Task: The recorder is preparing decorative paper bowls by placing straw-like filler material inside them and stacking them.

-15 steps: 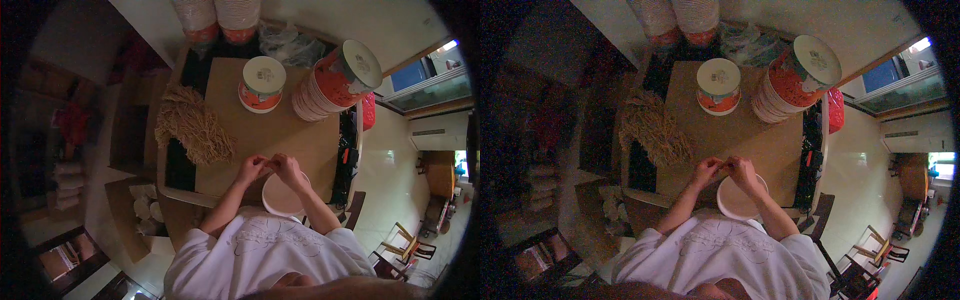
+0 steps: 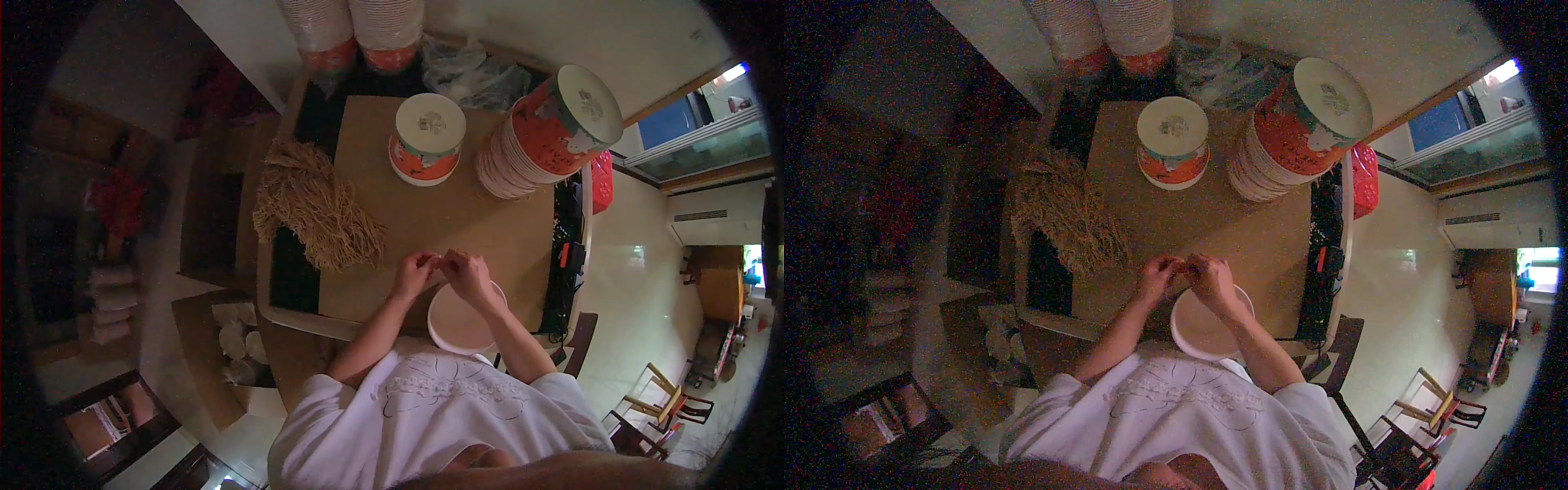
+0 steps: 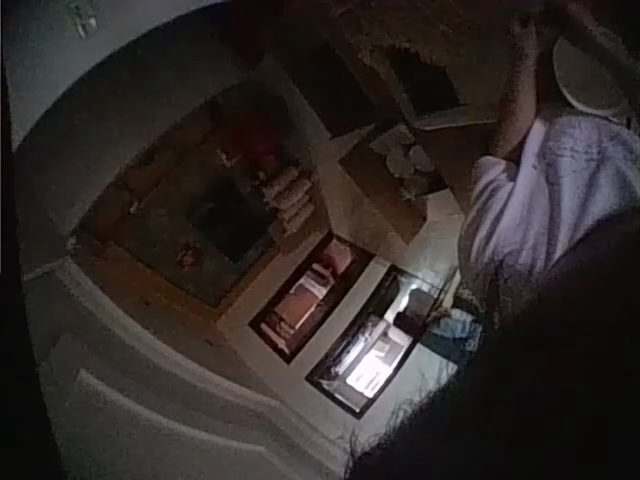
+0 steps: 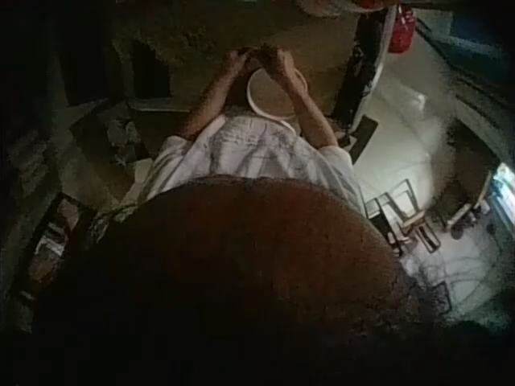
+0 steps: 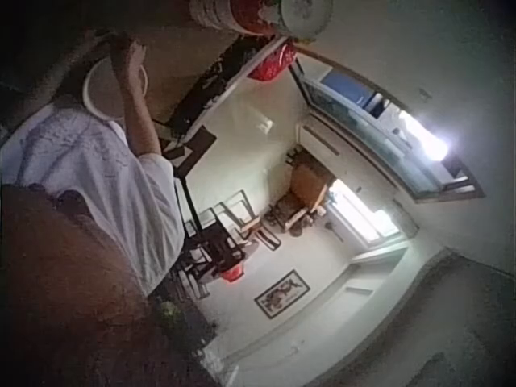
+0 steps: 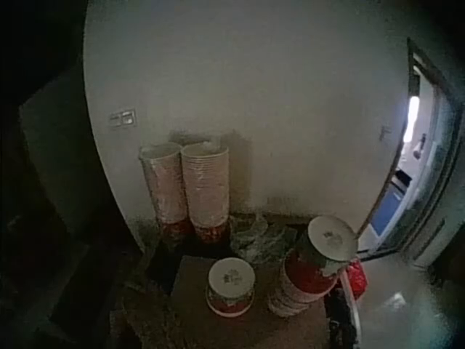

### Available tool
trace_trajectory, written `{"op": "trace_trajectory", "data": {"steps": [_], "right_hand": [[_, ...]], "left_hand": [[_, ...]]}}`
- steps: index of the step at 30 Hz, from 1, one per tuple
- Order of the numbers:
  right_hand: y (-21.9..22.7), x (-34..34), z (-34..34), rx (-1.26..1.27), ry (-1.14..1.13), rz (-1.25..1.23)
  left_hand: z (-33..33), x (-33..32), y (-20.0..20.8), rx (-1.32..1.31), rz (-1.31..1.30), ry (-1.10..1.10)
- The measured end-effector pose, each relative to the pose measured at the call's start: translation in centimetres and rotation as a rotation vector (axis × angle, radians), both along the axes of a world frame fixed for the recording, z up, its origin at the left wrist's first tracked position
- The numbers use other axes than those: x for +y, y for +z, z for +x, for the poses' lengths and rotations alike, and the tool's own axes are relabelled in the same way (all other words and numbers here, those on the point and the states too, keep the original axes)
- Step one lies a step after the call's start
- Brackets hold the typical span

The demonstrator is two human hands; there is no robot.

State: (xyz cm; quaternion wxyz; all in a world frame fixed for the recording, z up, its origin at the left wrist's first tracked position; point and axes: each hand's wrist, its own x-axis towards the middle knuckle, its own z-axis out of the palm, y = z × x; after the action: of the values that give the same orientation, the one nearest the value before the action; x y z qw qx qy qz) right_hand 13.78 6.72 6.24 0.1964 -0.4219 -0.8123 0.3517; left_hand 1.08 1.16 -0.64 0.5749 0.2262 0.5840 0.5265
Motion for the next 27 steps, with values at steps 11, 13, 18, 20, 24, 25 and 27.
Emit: {"op": "trace_trajectory", "data": {"steps": [11,13,18,20,24,25,27], "right_hand": [[-1.0,0.1,0.2,0.01,-0.042,0.051],[-1.0,0.0,0.1,0.03,-0.083,-0.009],[-1.1,-0.2,0.1,0.065,-0.112,-0.09],[-1.3,-0.3,-0.1,0.131,-0.125,-0.058],[-0.2,-0.3,-0.1,0.086,-0.139,-0.096],[1.4,-0.2,-0.3,0.003,-0.156,-0.24],[1.7,-0.1,-0.3,-0.082,-0.175,-0.381]], "left_hand": [[0.7,0.8,-0.9,0.076,0.051,0.018],[0.6,0.9,-0.8,0.133,0.015,-0.003],[0.6,0.9,-0.7,0.161,-0.031,-0.003],[0.5,0.8,-0.8,0.137,0.002,0.023],[0.5,1.2,1.5,0.171,-0.029,0.024],[0.4,1.2,2.1,0.203,-0.032,0.012],[0.3,1.2,2.4,0.234,-0.032,-0.003]]}}
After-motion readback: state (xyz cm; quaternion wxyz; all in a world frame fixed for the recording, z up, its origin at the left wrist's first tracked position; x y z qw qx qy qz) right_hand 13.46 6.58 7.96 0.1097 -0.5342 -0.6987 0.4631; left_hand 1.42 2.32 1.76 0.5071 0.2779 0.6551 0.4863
